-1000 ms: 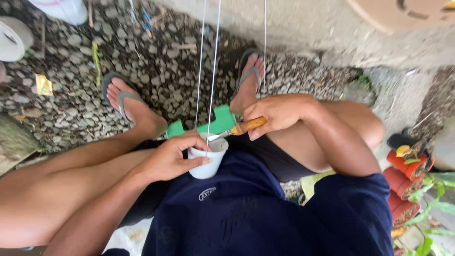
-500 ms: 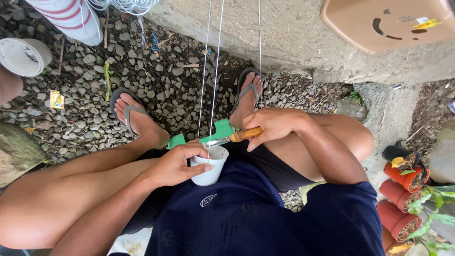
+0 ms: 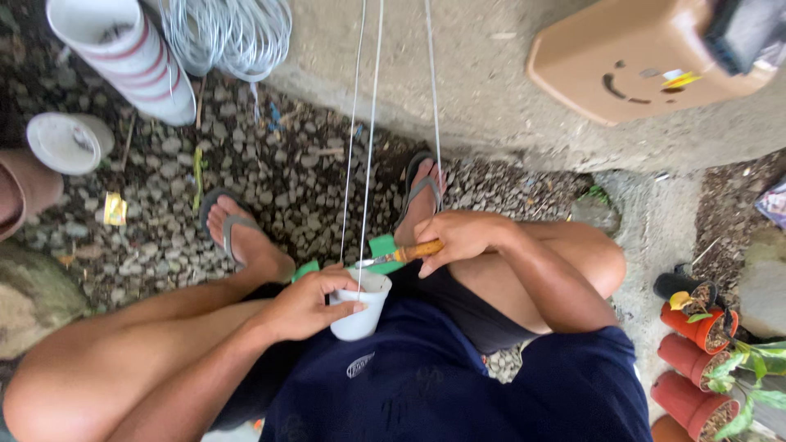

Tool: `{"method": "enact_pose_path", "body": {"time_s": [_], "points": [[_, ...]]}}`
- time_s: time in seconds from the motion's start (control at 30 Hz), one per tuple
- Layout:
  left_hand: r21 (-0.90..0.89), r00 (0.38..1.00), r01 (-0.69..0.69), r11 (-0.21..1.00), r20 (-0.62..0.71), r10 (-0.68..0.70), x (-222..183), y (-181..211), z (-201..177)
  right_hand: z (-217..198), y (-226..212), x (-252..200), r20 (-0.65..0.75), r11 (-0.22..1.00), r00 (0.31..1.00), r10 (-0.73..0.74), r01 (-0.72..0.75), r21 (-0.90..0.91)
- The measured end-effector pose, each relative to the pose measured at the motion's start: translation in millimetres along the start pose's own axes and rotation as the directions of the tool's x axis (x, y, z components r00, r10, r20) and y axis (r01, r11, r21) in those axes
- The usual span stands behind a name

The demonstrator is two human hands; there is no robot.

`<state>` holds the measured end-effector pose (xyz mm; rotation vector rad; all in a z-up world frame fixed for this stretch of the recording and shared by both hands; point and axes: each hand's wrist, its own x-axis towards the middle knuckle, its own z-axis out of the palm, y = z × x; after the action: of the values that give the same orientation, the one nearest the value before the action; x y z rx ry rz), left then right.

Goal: The person uses pliers to bend and secure metal wires through holes in a white plastic pot, creating a hanging assembly. They repeatedly adjust the wires and inspect the pot while seated on a low stool.

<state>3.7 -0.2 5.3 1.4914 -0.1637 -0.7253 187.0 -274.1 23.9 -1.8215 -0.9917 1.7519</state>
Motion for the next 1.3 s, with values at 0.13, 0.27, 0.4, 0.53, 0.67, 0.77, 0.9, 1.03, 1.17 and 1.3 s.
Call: {"method": "enact_pose_path", "body": {"time_s": [0.13,0.27,0.4,0.53,0.67,0.77,0.9,1.03,1.17,1.3], "points": [[0.016,0.999,0.021,1.0,-0.033,-0.02,0.5,1.9,1.8,0.1,6.9,-1.7,-0.04,0.998,0.999,-0.02,0.017,-0.066],[-0.065,0.998,0.057,0.996,-0.019,-0.058,0.1,-2.0,6.3,3.7,15.9,-3.5,-0.062,0.997,0.997,-0.051,0.048,-0.061],[-0.123,0.993,0.112,0.986,-0.007,-0.114,0.1,-5.8,9.0,3.3,21.1,-0.5,-0.041,0.994,0.996,-0.081,0.078,-0.073],[-0.172,0.988,0.156,0.973,0.02,-0.155,-0.2,-10.1,10.4,4.2,22.4,-2.1,-0.066,0.991,0.989,-0.133,0.132,-0.018],[-0.182,0.987,0.163,0.97,0.022,-0.162,1.2,-15.0,10.9,4.5,20.5,-2.2,-0.063,0.997,0.995,-0.075,0.075,-0.005],[-0.182,0.99,0.138,0.974,0.019,-0.137,1.9,-15.6,10.2,3.9,18.5,-2.4,-0.071,0.998,0.996,-0.057,0.054,-0.04],[-0.105,0.983,0.184,0.977,0.024,-0.183,-0.4,-9.8,8.2,5.2,14.6,-2.8,-0.077,0.998,0.996,-0.051,0.048,-0.05],[-0.091,0.983,0.183,0.979,0.014,-0.182,1.0,-1.1,6.0,3.9,14.4,-2.6,-0.079,0.999,0.997,-0.009,0.006,-0.046],[-0.071,0.985,0.175,0.982,0.023,-0.174,1.4,4.0,5.1,4.6,16.9,-0.9,-0.102,0.997,0.992,-0.075,0.072,-0.035],[-0.059,0.98,0.196,0.979,0.036,-0.194,1.6,2.9,3.6,5.1,16.9,-1.7,-0.104,0.999,0.994,-0.035,0.031,-0.038]]}}
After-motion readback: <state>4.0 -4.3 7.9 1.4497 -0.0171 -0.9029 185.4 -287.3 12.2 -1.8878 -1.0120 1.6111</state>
